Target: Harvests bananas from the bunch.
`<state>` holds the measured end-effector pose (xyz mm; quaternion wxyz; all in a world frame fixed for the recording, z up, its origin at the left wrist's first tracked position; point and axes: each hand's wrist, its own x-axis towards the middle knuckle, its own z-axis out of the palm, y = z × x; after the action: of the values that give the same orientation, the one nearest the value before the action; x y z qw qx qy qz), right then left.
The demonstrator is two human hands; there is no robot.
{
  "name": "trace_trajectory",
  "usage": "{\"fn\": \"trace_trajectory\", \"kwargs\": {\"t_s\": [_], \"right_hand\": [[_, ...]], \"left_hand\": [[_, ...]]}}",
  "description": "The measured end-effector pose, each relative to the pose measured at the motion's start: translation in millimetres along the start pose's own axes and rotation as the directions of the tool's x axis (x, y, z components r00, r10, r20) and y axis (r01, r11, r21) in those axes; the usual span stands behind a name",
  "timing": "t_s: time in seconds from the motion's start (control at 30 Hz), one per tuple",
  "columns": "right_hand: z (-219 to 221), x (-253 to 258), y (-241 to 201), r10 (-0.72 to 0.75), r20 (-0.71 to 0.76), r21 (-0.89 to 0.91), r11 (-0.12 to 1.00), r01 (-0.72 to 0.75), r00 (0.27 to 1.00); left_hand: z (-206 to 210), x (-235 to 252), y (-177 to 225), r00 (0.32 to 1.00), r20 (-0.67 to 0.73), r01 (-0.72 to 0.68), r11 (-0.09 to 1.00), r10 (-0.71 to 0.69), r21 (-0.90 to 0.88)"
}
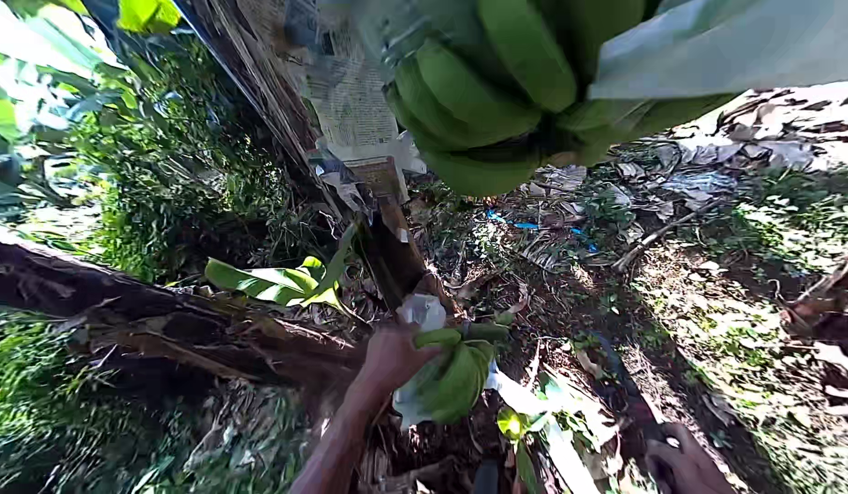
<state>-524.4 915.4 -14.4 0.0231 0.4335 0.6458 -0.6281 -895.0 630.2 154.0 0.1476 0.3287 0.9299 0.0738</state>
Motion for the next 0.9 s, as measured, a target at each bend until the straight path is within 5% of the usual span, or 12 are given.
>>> {"fn": "trace_trajectory", "kwargs": {"t_s": [0.17,0.37,0.7,0.9], "right_hand": [[96,-30,50,0.140,0.257,0.361,0.904,-0.230,0.956],[177,-27,79,0.171,0.418,0.462,0.806,-0.371,0.892],[297,19,50,0.112,0.661,0.227,0.913,-0.340,0.742],[347,-9,8,0.247,0.752,0.202,0.797,-0.570,0.612]], "left_hand": [[113,-29,-28,0.977,0.130,0.195,0.955,-0.169,-0.224],[155,-85,-63,0.959,0.126,0.280,0.911,-0.253,-0.303],[169,-156,-139,0.940,-0.002,0.311,0.859,-0.342,-0.407],[197,-201,-176,0.896,-0.044,0.377,0.811,-0.441,-0.447]]}}
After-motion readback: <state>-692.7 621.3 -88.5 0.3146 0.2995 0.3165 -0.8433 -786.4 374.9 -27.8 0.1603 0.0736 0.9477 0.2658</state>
